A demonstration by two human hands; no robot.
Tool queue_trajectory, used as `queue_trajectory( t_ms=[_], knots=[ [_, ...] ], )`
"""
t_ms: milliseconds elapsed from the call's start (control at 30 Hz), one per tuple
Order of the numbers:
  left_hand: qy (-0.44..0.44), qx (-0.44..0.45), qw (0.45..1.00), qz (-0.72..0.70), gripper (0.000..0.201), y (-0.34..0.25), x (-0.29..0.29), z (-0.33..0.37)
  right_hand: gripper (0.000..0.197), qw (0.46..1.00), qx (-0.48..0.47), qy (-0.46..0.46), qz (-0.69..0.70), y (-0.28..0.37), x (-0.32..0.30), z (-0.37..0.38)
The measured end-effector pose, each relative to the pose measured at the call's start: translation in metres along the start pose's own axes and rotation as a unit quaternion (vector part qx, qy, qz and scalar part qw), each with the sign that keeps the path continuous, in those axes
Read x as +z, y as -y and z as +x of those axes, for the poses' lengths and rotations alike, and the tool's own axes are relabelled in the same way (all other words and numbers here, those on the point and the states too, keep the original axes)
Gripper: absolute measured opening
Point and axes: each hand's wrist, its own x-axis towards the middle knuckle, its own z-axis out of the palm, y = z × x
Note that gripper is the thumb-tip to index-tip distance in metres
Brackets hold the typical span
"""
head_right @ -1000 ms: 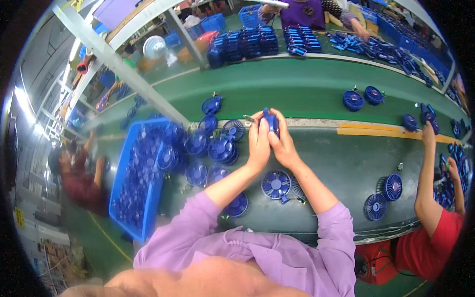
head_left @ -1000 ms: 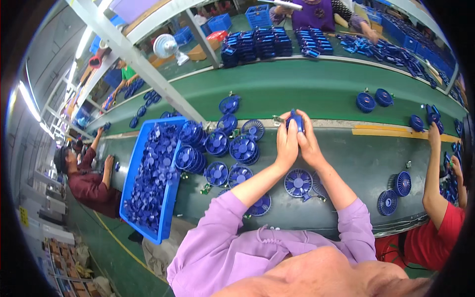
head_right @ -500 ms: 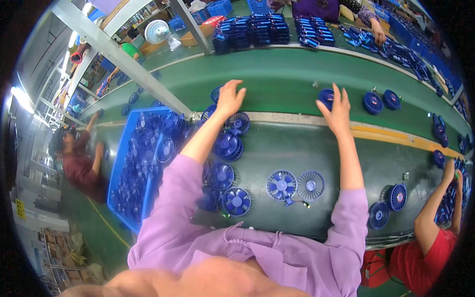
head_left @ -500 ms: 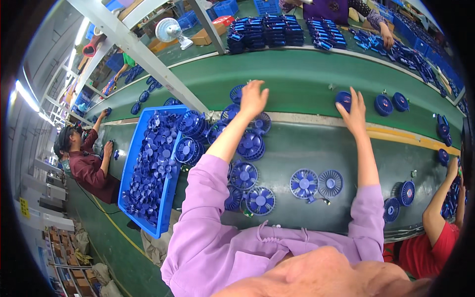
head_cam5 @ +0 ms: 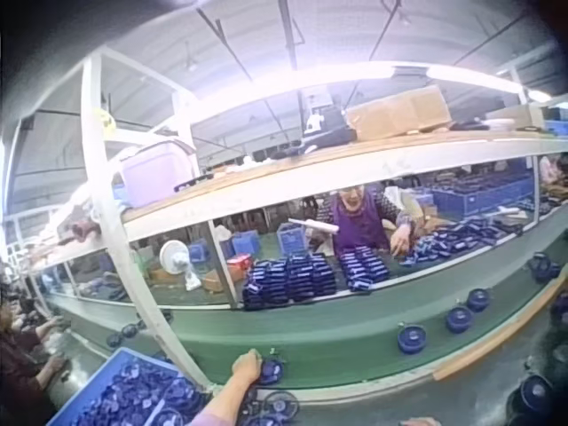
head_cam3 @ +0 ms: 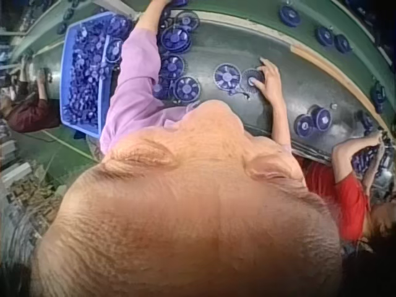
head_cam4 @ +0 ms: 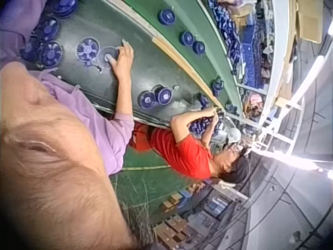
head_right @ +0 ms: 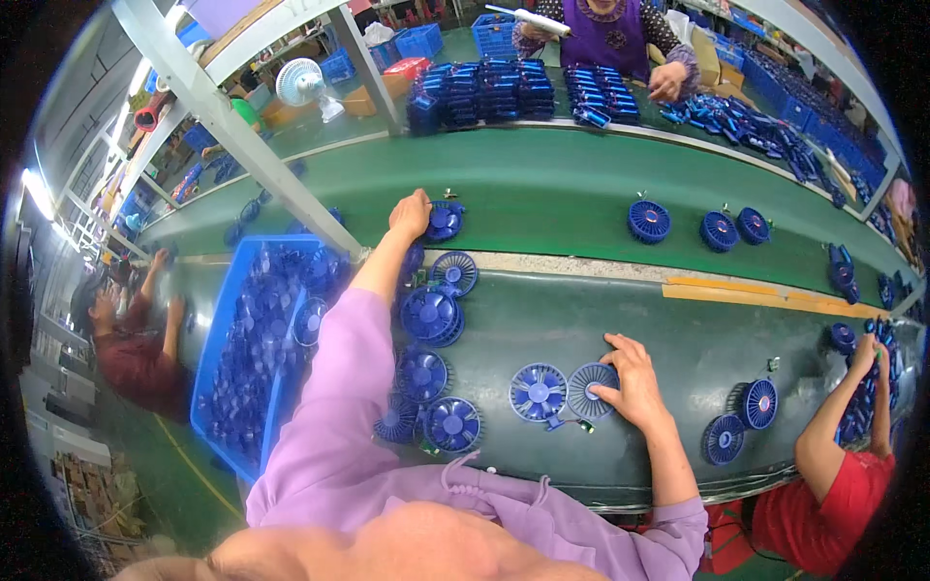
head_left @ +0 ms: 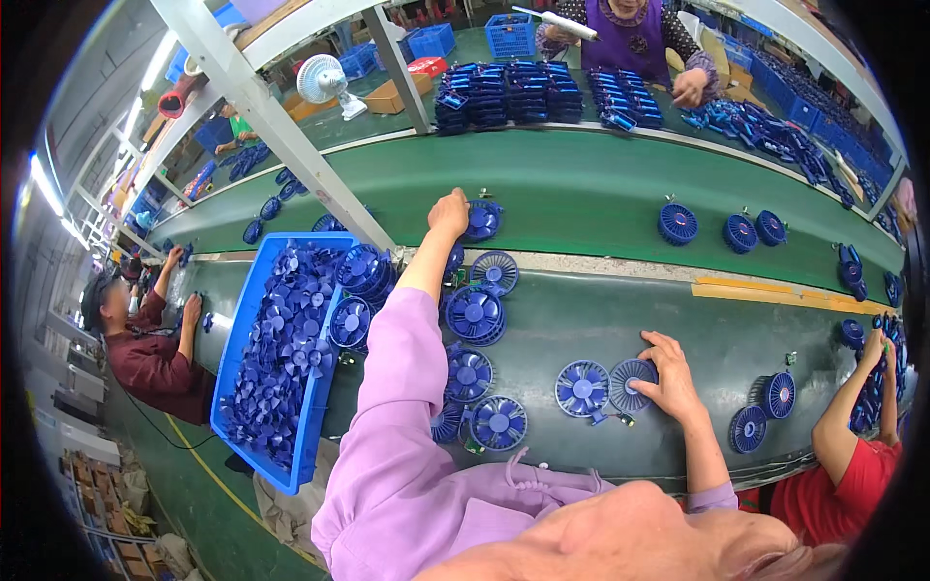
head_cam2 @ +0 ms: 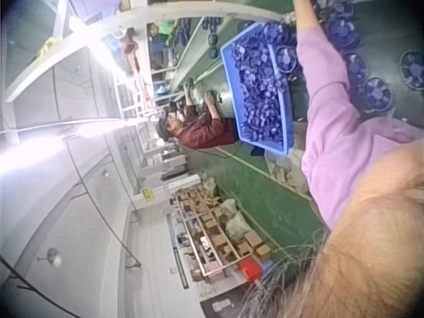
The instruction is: The person assembles portable electric fans along a conveyor line by hand, fitting the fan blades and housings together, snapping the fan guards in place, and setting the assembled units onto the conveyor belt.
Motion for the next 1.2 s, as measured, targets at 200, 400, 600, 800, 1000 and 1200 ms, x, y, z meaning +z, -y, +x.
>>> queue_trajectory(
  t_ms=[200, 400, 600, 800, 1000, 1200],
  knots=[
    [-0.192, 0.065, 0.943, -0.265, 0.027, 0.001, -0.023, -0.029, 0.029, 0.961, 0.144, -0.010, 0.238, -0.004, -0.012, 0.023],
    [-0.012, 0.051, 0.781, -0.623, 0.030, -0.084, -0.038, -0.113, 0.022, 0.935, 0.013, -0.238, 0.261, 0.041, -0.025, 0.068],
    [0.144, 0.036, 0.584, -0.798, 0.037, -0.137, -0.038, -0.205, 0.036, 0.931, -0.220, -0.284, 0.059, 0.107, -0.004, 0.095],
    [0.273, -0.073, 0.410, -0.867, 0.048, -0.140, -0.035, -0.246, 0.053, 0.957, -0.244, -0.143, 0.067, 0.106, 0.012, 0.083],
    [0.242, -0.130, 0.414, -0.868, 0.047, -0.137, -0.041, -0.262, 0.074, 0.965, -0.247, -0.078, 0.028, 0.104, 0.019, 0.081],
    [0.069, -0.069, 0.529, -0.843, 0.042, -0.147, -0.035, -0.276, 0.072, 0.945, -0.254, -0.116, 0.172, 0.097, 0.047, 0.085]
  ],
)
